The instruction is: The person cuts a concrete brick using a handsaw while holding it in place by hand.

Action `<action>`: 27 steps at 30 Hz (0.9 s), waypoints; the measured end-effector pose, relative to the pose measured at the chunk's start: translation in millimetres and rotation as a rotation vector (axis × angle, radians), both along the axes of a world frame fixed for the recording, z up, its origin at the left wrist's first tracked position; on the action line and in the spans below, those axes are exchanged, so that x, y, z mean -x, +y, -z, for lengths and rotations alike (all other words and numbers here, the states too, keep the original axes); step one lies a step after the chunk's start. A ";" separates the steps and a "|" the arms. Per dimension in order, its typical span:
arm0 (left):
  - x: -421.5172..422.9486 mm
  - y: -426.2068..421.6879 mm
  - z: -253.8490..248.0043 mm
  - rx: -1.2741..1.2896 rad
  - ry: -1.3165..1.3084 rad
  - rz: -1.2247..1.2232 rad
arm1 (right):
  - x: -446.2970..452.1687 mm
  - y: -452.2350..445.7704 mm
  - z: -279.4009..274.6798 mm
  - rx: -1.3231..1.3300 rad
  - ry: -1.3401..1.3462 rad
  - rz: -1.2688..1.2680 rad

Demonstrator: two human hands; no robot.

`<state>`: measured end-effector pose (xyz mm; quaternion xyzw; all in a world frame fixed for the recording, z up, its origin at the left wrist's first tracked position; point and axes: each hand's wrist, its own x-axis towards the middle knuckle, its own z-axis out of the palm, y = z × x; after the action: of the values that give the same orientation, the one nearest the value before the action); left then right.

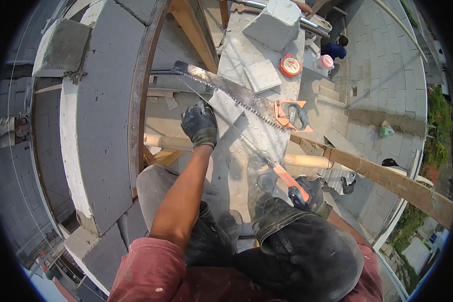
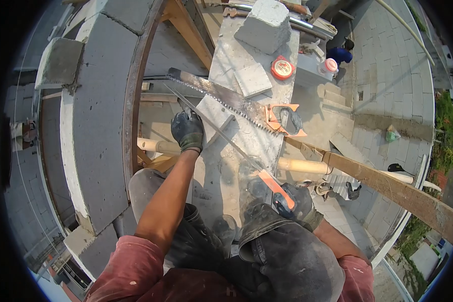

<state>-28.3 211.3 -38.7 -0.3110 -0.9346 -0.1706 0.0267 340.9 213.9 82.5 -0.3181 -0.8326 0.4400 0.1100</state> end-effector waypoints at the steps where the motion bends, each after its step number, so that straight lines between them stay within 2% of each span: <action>1: -0.9 -0.5 -3.2 0.030 0.003 0.019 | 12.9 2.2 -7.3 0.086 -0.080 0.011; 2: -1.2 -1.0 -6.2 0.061 0.006 0.037 | 27.0 4.3 -12.4 0.172 -0.159 0.022; 4: 0.8 -3.9 -2.7 0.049 0.025 0.070 | 46.8 8.4 -14.8 0.068 -0.213 0.015; 6: 3.1 -11.0 0.7 0.040 0.048 0.102 | 53.1 7.7 -17.9 0.005 -0.020 0.044; 9: 18.8 -15.7 7.3 -0.012 -0.003 0.218 | 52.6 13.2 -22.6 0.020 -0.024 0.002; 11: 31.6 -41.1 20.7 -0.113 -0.313 0.414 | 52.3 13.4 -19.8 0.051 -0.025 0.024; 12: 24.0 -49.6 1.5 -0.102 -0.316 0.415 | 50.8 10.2 -18.1 0.086 -0.031 0.061; 14: 4.9 -53.9 -62.8 0.355 -0.444 0.358 | 49.7 11.7 -18.8 0.046 -0.084 0.043; 15: -2.0 -50.0 -65.8 0.429 -0.480 0.364 | 49.0 11.4 -18.2 0.077 -0.060 0.036; 16: -3.4 -47.6 -59.4 0.437 -0.479 0.376 | 50.1 11.3 -19.7 0.102 -0.045 0.048; 18: -6.1 -38.5 -40.6 0.368 -0.245 0.394 | 50.7 13.2 -19.8 0.125 -0.034 0.066; 20: -3.9 -33.6 -28.9 0.397 -0.248 0.432 | 48.2 16.8 -15.5 -0.050 0.006 -0.034; 25: -1.7 -25.7 -41.6 0.547 -0.317 0.453 | 34.4 9.0 -11.2 0.116 -0.082 0.002; 27: -1.3 -23.8 -44.6 0.551 -0.327 0.451 | 11.2 -0.6 -4.3 0.215 -0.028 0.064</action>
<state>-27.0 187.5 5.8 -0.4728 -0.8454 0.0377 -0.2454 329.7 213.3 86.8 -0.3604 -0.7714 0.5186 0.0776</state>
